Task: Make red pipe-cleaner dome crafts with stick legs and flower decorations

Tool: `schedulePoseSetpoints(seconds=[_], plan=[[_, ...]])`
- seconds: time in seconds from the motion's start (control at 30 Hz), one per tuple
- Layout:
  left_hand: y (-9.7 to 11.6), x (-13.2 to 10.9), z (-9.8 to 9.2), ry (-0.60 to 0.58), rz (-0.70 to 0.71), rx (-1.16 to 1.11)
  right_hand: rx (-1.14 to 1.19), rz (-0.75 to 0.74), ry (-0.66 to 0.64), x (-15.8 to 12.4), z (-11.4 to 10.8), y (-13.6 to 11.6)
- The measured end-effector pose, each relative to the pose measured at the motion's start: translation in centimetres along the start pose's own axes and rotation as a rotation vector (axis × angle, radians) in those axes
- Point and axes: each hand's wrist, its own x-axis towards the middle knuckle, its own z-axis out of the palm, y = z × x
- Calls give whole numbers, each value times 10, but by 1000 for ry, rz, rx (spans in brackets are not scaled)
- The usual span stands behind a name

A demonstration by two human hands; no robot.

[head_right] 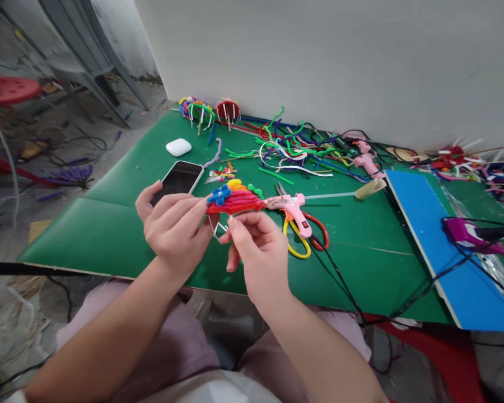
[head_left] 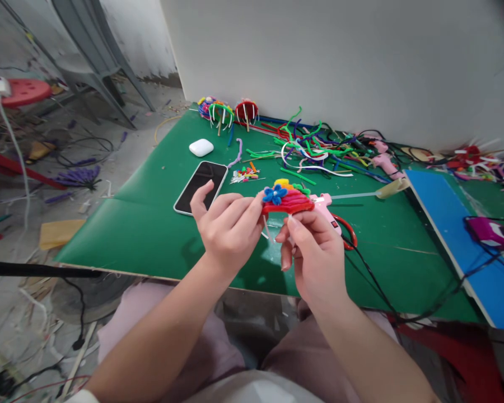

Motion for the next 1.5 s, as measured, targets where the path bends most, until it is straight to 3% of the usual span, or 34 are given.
schedulePoseSetpoints(seconds=[0.87, 1.5], plan=[[1, 0, 1, 14, 22, 2, 48, -50, 3, 1, 0, 4], [0, -1, 1, 5, 25, 1, -3, -100, 80, 2, 1, 8]])
